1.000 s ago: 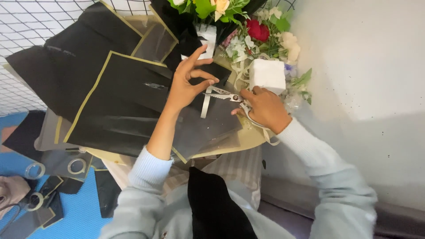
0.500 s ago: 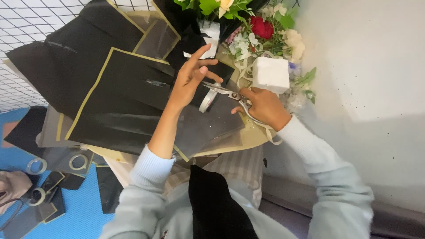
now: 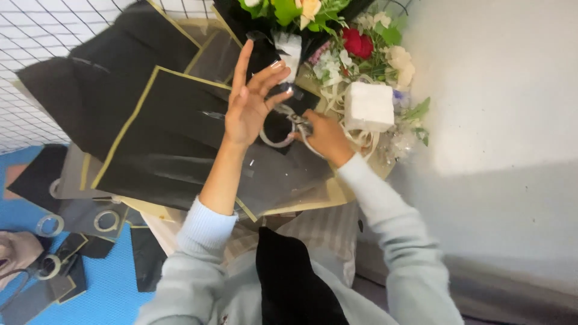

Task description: Wrapping a bouquet of flowers with black decorative paper and securing it with tape and ribbon.

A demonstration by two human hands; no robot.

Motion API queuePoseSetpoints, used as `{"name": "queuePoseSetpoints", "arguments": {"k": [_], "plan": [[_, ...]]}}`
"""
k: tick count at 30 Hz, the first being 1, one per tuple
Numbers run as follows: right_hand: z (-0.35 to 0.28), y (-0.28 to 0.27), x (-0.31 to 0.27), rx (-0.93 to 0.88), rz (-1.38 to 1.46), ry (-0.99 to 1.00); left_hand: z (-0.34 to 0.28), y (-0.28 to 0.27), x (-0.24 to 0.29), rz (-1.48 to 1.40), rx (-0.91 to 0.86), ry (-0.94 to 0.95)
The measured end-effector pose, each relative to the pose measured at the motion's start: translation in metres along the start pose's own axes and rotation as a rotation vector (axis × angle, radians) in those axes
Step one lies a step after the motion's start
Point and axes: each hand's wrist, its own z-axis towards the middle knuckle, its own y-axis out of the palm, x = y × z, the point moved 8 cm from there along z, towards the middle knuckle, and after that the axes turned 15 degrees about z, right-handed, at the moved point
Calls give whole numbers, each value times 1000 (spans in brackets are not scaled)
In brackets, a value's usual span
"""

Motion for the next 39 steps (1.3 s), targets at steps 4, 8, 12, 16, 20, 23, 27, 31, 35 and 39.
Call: {"name": "queuePoseSetpoints", "arguments": {"k": [4,8,12,16,20,23,27,31,35,39], "plan": [[21,33,25,-43,-3,48,1,-6,0,-30,-3,-4],[30,43,39,-174,22,-28,1,-9,-1,-20,24,3],[36,10,7,-123,125,-234,2,-13,-8,1,22,-17],[40,-14,-17,5,872,-128,2,-18,-15,35,31,-44],[52,-1,-29,-3,966,-160,4,-21,-18,83,-17,26],[51,0,-32,47,994,-126,5,-25,-12,125,12,29],[41,1,-31,9,975,-70,5,-27,2,175,45,16],[17,-7,-36,52,1144,6,2,-55,0,291,135,50],[-23,52,-92,-416,923,-81,-5,-94,12,-143,342,216],[-44,105,-113,-304,827,-13,-9,-101,0,-311,307,298]]}}
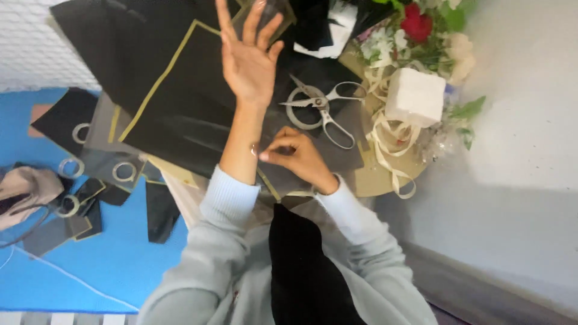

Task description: Wrapping a bouquet of flowers with black decorative paper and securing it with tape and ribbon.

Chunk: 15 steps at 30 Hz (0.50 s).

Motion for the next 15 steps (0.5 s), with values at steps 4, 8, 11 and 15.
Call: {"name": "queuePoseSetpoints", "arguments": {"k": [4,8,11,15], "plan": [[7,4,8,97,52,23,1,13,7,76,-5,-7],[6,0,15,175,85,40,-4,10,1,111,4,-28],[8,-1,17,186,74,44,-2,11,1,120,0,-31],[6,2,24,208,63,60,-3,12,1,161,7,-39]]}}
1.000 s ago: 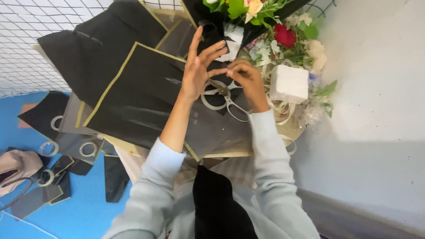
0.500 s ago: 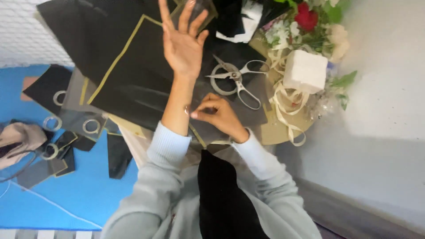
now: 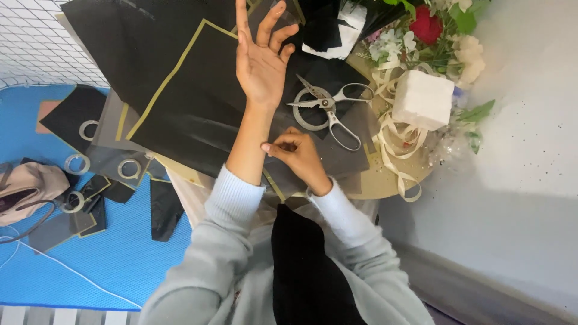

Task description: Wrapping a bouquet of flowers with black decorative paper and securing it with tape and ribbon.

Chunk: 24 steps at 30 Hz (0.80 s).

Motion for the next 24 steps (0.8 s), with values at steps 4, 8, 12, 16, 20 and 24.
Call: {"name": "queuePoseSetpoints", "arguments": {"k": [4,8,12,16,20,24], "plan": [[0,1,-6,23,-108,-7,-1,1,-1,50,-62,54],[-2,-1,-32,1,-503,55,-2,3,-4,48,-49,-7],[0,-32,-26,6,-379,131,-1,7,-2,140,-50,-49],[17,-88,-49,222,-157,-164,0,32,3,458,-229,106],[32,-117,-94,328,-74,-372,-2,53,3,650,-255,-64],[41,-116,-112,278,-185,-402,-8,67,1,721,-346,-76]]}}
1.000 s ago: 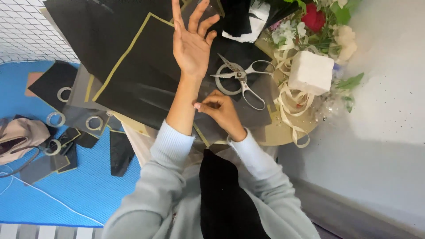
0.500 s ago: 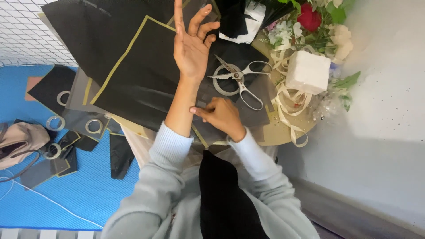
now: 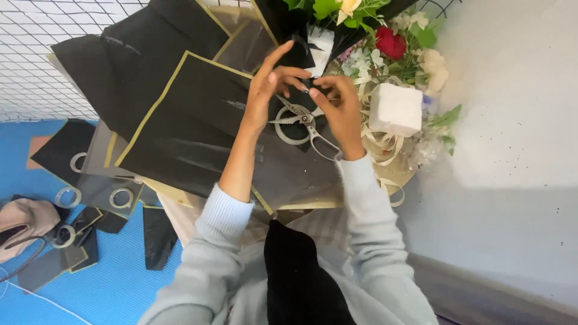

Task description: Wrapping a bouquet of flowers with black decorative paper and securing it with tape and ribbon.

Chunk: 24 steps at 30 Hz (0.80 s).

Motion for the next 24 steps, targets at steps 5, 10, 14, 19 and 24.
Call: {"name": "queuePoseSetpoints", "arguments": {"k": [5,10,14,19,24], "plan": [[4,1,24,4,104,32,-2,5,-7,-32,-50,-4],[-18,2,30,-18,362,283,-3,-10,-12,135,42,-44],[-51,35,9,-346,550,372,-8,-48,-29,-373,302,9],[-91,98,21,-631,231,333,-15,-53,-51,-705,408,12],[-93,114,35,-603,151,379,-13,-54,-46,-670,384,69]]}}
